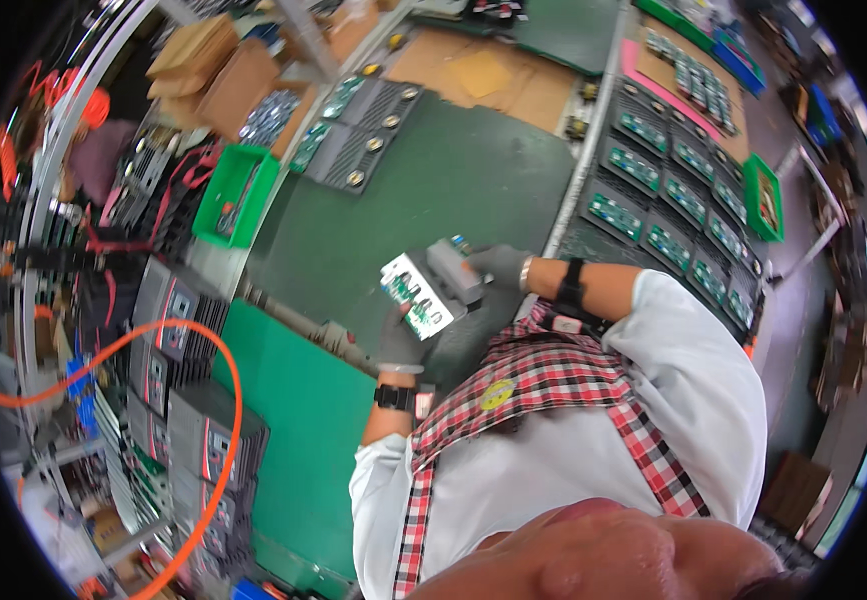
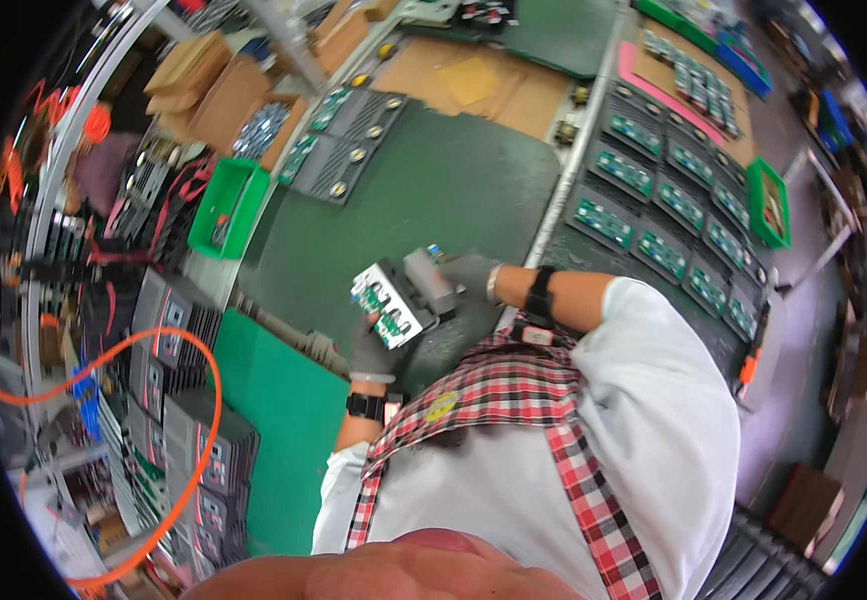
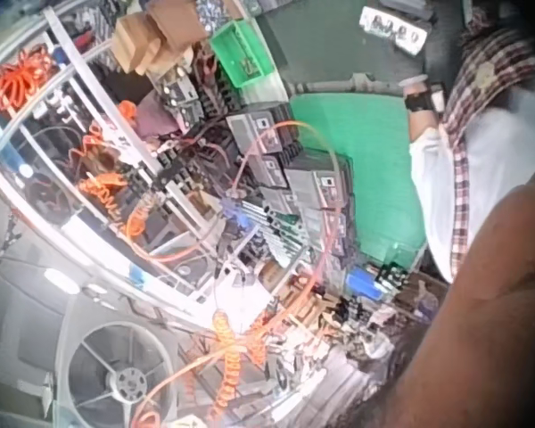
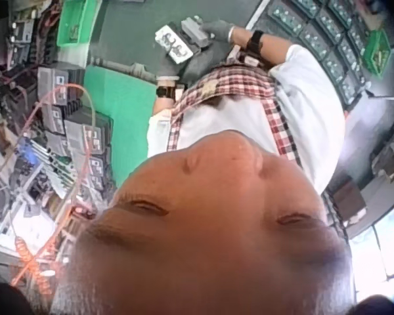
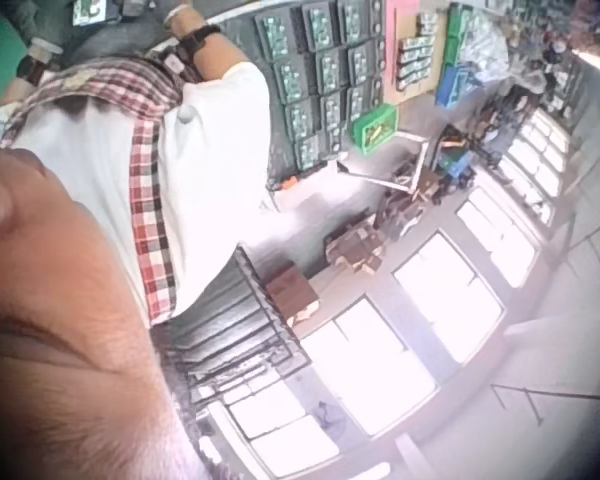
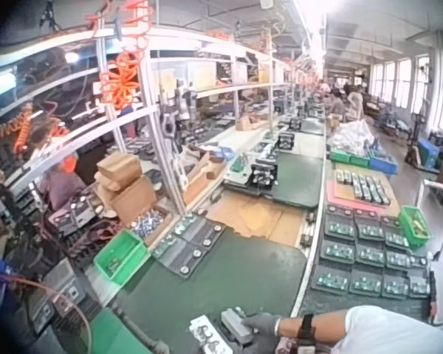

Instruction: The person is assembling electronic components, specifically focusing on the front panels and internal circuit boards of ARC-455 units.

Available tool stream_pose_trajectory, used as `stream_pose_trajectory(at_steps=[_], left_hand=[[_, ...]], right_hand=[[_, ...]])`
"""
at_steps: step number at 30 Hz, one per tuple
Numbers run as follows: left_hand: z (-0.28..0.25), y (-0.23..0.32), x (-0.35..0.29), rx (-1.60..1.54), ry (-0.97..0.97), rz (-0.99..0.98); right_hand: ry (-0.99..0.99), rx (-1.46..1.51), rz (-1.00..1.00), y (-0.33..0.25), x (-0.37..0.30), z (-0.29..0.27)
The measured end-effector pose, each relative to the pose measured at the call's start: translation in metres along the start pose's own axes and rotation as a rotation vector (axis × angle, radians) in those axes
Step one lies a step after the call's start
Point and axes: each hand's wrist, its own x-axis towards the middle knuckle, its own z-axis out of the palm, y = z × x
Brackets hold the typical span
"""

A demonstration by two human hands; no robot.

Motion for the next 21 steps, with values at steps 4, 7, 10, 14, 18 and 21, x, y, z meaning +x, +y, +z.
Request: stream_pose_trajectory(at_steps=[4,7,10,14,18,21], left_hand=[[0.021,0.044,0.016,0.248,-0.084,0.080],[0.044,0.091,0.031,0.530,0.047,0.161],[0.057,0.134,0.077,1.122,0.294,0.265],[0.109,0.169,0.150,1.883,0.350,0.335],[0.120,0.198,0.205,2.029,0.452,0.242],[0.121,0.205,0.237,2.060,0.524,0.169]], right_hand=[[0.115,-1.050,-0.837,-0.024,0.031,-0.046],[0.168,-1.055,-0.822,-0.068,0.072,-0.060],[0.157,-0.706,-0.805,-0.104,0.143,-0.061],[0.169,-0.224,-0.899,-0.149,0.230,-0.067],[0.124,0.474,-0.419,-0.208,0.253,-0.006],[0.273,0.366,-0.435,-0.213,0.284,0.010]])
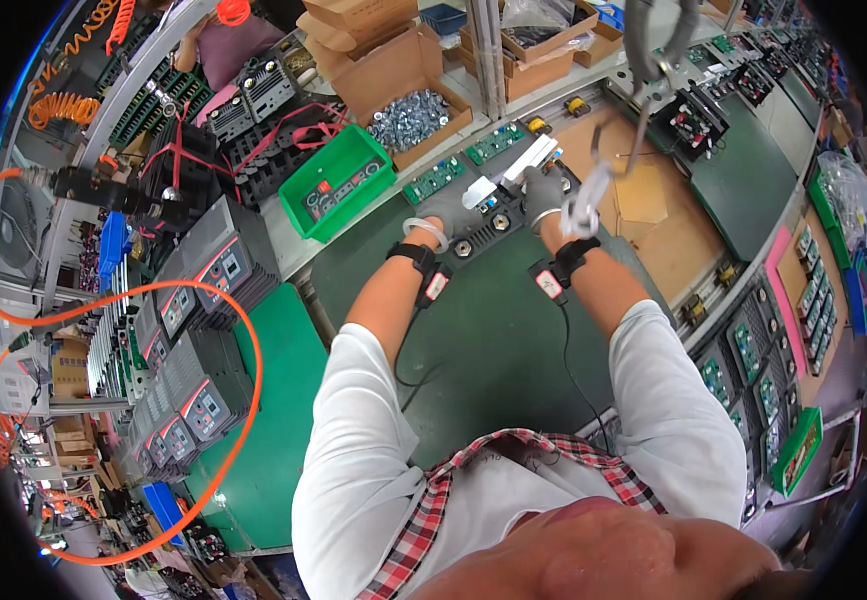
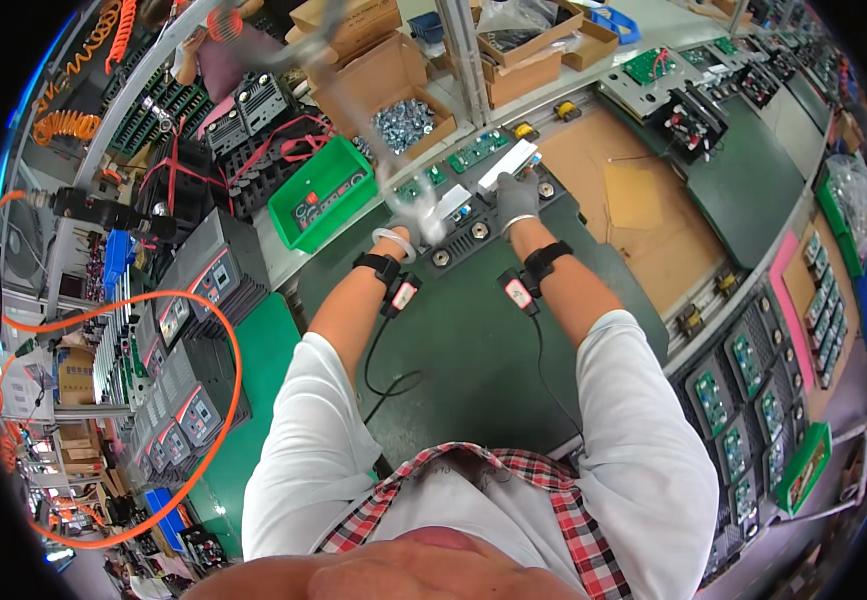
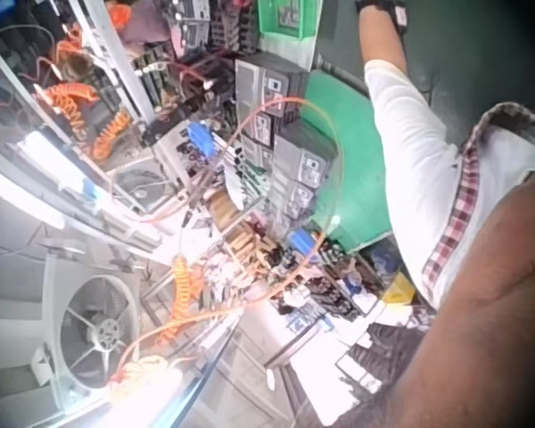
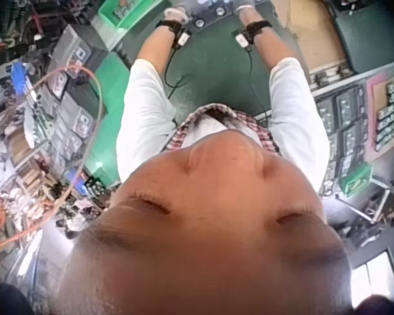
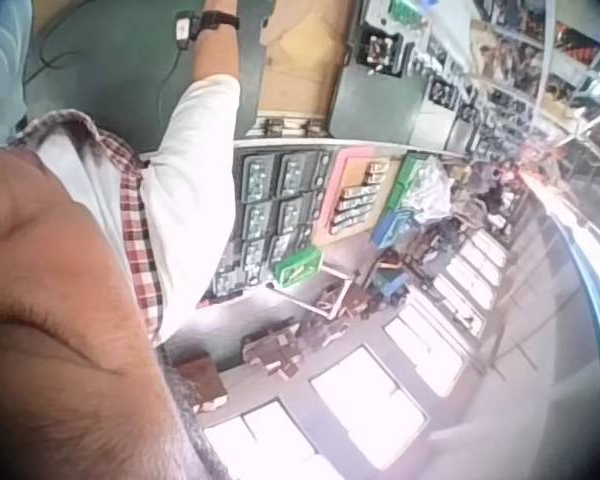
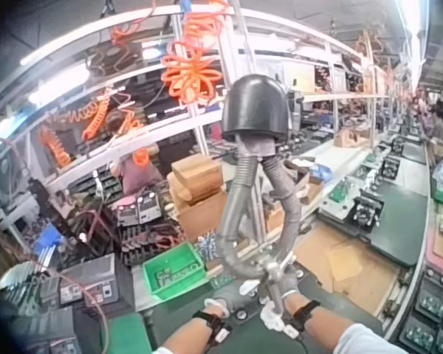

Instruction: The person is assembling electronic components, specifically focusing on the front panels and internal circuit boards of ARC-455 units.

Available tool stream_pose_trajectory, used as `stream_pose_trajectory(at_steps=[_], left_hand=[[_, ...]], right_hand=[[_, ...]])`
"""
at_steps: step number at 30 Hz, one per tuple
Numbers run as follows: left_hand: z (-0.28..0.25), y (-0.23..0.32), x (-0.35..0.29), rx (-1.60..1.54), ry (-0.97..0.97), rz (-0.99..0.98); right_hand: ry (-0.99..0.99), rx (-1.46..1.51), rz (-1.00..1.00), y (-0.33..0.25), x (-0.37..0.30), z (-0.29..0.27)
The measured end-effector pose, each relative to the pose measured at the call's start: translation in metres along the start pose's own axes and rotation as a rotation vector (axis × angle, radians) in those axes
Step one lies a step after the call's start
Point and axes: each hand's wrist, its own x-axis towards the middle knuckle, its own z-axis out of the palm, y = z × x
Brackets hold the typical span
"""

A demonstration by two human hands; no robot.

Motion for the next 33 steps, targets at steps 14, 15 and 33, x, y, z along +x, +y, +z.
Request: stream_pose_trajectory(at_steps=[14,15,33], left_hand=[[0.025,-0.027,0.027,0.311,0.069,-0.003],[0.014,-0.033,0.015,0.288,0.112,-0.012],[0.146,-0.149,-0.473,-0.409,0.391,-0.242]], right_hand=[[0.085,-0.124,0.042,0.007,-0.010,0.004],[0.108,-0.179,0.127,-0.003,-0.021,0.011],[-0.858,0.179,0.438,0.074,-0.293,0.028]])
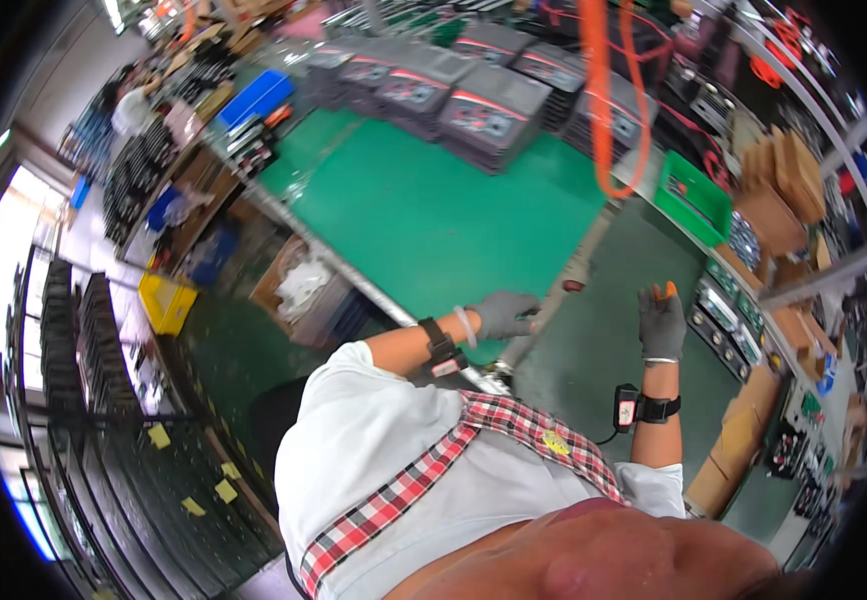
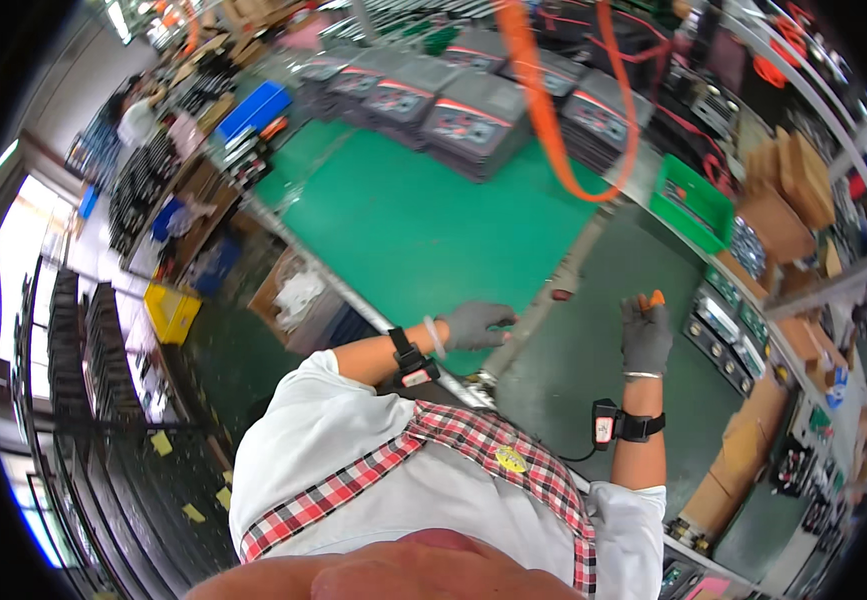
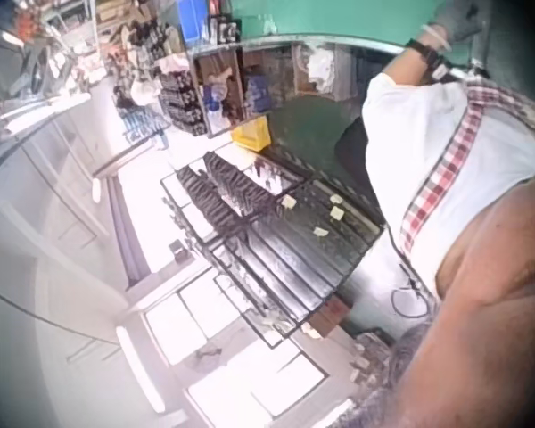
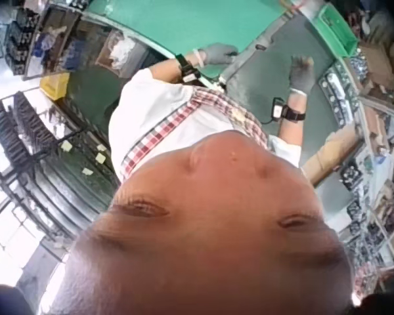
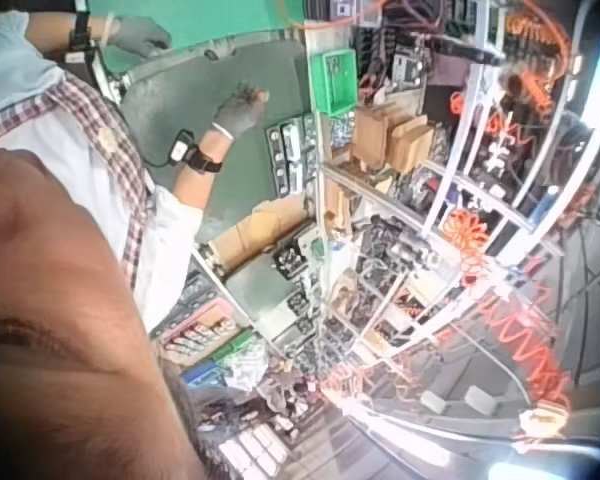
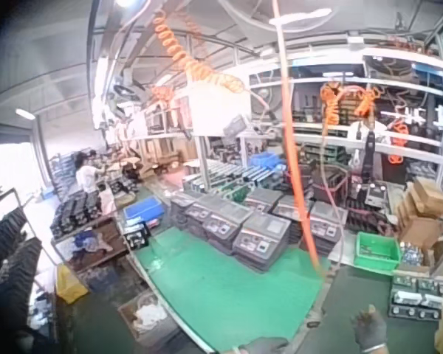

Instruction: The person is assembling electronic components, specifically focusing on the front panels and internal circuit boards of ARC-455 units.

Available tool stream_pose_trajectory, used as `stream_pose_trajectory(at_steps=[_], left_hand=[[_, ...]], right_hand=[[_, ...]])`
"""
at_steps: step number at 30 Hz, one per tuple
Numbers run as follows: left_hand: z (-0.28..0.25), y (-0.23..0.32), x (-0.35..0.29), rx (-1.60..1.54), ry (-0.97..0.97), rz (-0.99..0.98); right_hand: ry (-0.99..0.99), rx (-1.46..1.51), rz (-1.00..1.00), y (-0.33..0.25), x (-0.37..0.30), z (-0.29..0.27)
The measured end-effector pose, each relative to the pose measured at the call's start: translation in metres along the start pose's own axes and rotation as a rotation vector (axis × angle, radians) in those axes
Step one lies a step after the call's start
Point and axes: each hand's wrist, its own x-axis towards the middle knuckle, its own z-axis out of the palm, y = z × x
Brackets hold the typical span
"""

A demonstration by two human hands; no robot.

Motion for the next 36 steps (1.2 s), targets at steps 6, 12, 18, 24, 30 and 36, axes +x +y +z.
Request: stream_pose_trajectory(at_steps=[6,12,18,24,30,36], left_hand=[[0.001,-0.095,-0.195,-0.313,0.342,-0.273],[0.034,-0.158,-0.321,-0.319,0.450,-0.723],[0.040,-0.169,-0.348,-0.297,0.278,-0.793],[0.018,-0.158,-0.370,-0.279,0.404,-0.951],[0.043,-0.139,-0.397,-0.416,0.435,-1.218],[0.034,-0.167,-0.413,-0.403,0.396,-1.220]], right_hand=[[-0.160,-0.221,0.318,0.129,-0.048,0.071],[-0.262,-0.508,0.553,0.235,-0.082,0.120],[-0.414,-0.618,0.628,0.282,-0.076,0.165],[-0.486,-0.601,0.768,0.347,-0.049,0.195],[-0.742,-0.669,0.920,0.398,-0.083,0.260],[-0.836,-0.578,1.059,0.428,-0.101,0.312]])
